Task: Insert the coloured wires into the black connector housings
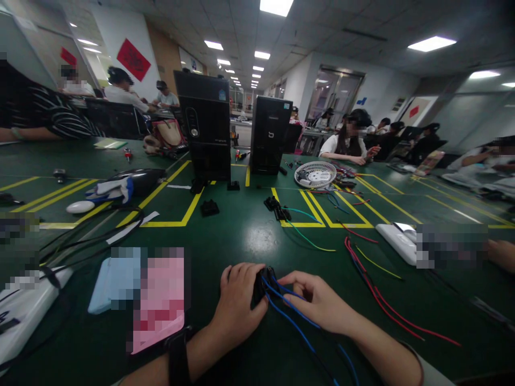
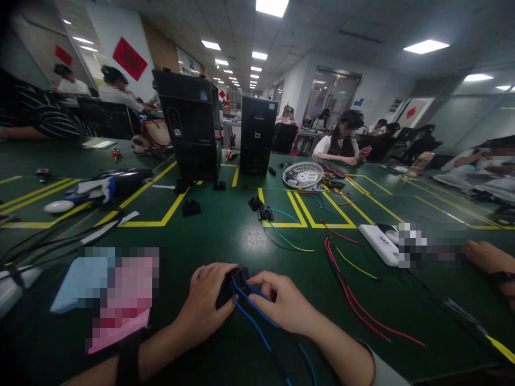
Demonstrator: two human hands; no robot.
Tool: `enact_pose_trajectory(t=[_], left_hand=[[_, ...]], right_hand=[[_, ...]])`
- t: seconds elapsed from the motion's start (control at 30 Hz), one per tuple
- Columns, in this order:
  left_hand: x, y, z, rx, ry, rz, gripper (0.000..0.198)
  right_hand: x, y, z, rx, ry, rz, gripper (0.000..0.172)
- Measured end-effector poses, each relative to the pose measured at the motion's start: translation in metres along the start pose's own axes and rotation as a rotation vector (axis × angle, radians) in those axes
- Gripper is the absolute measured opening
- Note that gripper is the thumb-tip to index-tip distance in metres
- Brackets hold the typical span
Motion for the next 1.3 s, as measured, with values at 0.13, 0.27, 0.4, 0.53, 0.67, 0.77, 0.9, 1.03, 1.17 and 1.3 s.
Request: enact_pose_trajectory(t=[0.13,0.27,0.4,0.53,0.67,0.77,0.9,1.03,1.17,1.3], left_hand=[[-0.001,0.000,0.001,0.010,-0.025,-0.009,0.053],[0.000,0.002,0.003,0.018,-0.033,-0.022,0.043],[0.001,0.003,0.004,0.018,-0.039,-0.005,0.040],[0.001,0.005,0.005,0.019,-0.039,-0.004,0.039],[0.001,0.006,0.006,0.017,-0.040,-0.019,0.041],[0.001,0.006,0.007,0.017,-0.038,-0.022,0.040],[0.000,0.005,0.005,0.012,-0.032,-0.011,0.043],[-0.001,0.003,0.000,0.004,-0.004,0.012,0.050],[-0.002,0.002,-0.002,0.002,-0.003,0.014,0.052],[-0.002,0.004,0.000,-0.006,-0.001,0.004,0.054]], right_hand=[[-0.001,0.003,0.000,-0.113,0.038,0.016,0.026],[0.001,0.006,0.000,-0.140,0.052,0.047,0.028],[0.001,0.006,-0.001,-0.109,0.053,0.069,0.031],[0.004,0.015,-0.009,-0.238,0.208,0.167,0.028],[0.016,0.044,-0.004,-0.544,0.315,0.466,0.025],[0.034,0.060,0.013,-0.755,0.318,0.511,0.023],[0.052,0.074,0.036,-0.826,0.273,0.465,0.026],[0.055,0.086,0.048,-0.819,0.208,0.522,0.029],[0.052,0.097,0.055,-0.810,0.117,0.605,0.029],[0.048,0.105,0.059,-0.777,0.049,0.697,0.028]])
Point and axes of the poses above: each hand's wrist, its own x-axis towards the middle knuckle, its own y-axis out of the back of the hand, z = x × y, the point moved 4 cm from there along x, towards the middle knuckle, and after that the axes turned 1 degree about -z, right-handed, at the moved point
